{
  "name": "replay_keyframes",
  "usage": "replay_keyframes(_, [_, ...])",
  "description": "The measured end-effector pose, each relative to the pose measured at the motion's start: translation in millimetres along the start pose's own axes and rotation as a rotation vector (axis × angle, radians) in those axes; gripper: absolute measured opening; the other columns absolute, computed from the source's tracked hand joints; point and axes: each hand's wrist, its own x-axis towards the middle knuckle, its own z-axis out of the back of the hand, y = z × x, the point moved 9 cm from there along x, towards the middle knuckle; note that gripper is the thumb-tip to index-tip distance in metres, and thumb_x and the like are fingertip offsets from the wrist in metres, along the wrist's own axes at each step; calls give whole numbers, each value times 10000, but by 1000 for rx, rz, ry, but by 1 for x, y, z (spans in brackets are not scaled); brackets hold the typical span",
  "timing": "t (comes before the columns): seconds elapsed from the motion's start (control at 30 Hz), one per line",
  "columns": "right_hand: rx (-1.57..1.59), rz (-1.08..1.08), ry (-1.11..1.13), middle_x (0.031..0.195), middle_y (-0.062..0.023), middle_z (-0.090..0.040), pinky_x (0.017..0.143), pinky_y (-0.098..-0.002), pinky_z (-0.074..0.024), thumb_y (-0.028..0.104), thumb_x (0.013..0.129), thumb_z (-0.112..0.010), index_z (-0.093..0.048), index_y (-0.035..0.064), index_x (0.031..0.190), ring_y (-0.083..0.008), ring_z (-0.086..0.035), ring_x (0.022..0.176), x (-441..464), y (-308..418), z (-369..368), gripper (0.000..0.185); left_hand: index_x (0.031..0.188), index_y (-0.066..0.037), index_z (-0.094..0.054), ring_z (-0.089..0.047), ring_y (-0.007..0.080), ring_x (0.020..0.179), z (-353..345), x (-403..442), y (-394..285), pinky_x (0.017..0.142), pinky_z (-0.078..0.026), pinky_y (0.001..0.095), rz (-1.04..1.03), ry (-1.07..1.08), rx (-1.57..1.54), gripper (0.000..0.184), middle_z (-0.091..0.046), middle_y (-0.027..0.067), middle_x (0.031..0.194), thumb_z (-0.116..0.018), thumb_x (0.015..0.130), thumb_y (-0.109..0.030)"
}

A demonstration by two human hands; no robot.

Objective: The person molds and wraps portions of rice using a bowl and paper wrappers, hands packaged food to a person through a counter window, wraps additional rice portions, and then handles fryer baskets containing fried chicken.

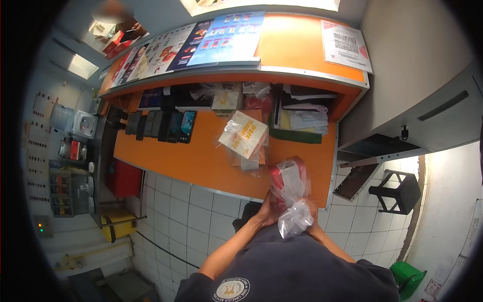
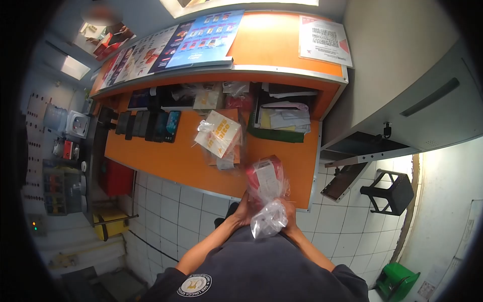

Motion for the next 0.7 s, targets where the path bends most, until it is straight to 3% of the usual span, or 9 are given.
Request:
replay_keyframes(0.03, [30,-60,35,911,-148,-699,697,-413,-536,133,733,-782,-707,18,978,-343,-681,808,-5,9,2,281,1559,-60,-277,-509,301,1331,15,-4,5,1118,-428,493,70,-63,-74,1050,-424,172,1524,-394,876,-849])
replay_keyframes(0.13, [67,-214,146,897,-155,-704,692,-406,-545,126,713,-787,-708,11,994,-341,-688,807,-8,4,5,314,1507,-55,-366,-543,277,1282,14,9,-4,1103,-439,496,24,42,2,941,-514,154,1428,-483,906,-770])
replay_keyframes(0.23, [151,-266,178,926,-168,-712,685,-403,-553,96,711,-777,-712,2,1025,-341,-698,813,7,21,13,334,1505,-105,-377,-543,273,1304,0,30,-20,1027,-506,524,-50,62,190,1051,-521,122,1433,-454,809,-889])
replay_keyframes(0.37, [134,-219,144,919,-170,-719,689,-402,-552,88,723,-754,-711,-16,1062,-345,-699,820,5,17,15,357,1476,-50,-407,-554,252,1289,-7,36,-26,1072,-485,456,-38,109,238,1033,-530,119,1422,-532,819,-837])
replay_keyframes(0.57, [89,-238,108,932,-158,-721,707,-416,-550,103,696,-769,-717,-4,1008,-347,-696,818,5,11,13,334,1456,-23,-430,-572,251,1277,-20,34,-44,1069,-492,457,-29,112,340,1057,-543,139,1420,-533,800,-846])
replay_keyframes(0.7, [393,-507,91,920,-145,-721,710,-416,-550,102,716,-766,-704,5,998,-328,-696,808,9,-4,7,305,1426,-18,-473,-590,247,1255,-10,39,-44,1060,-502,448,-17,128,327,1009,-573,144,1385,-537,821,-823])
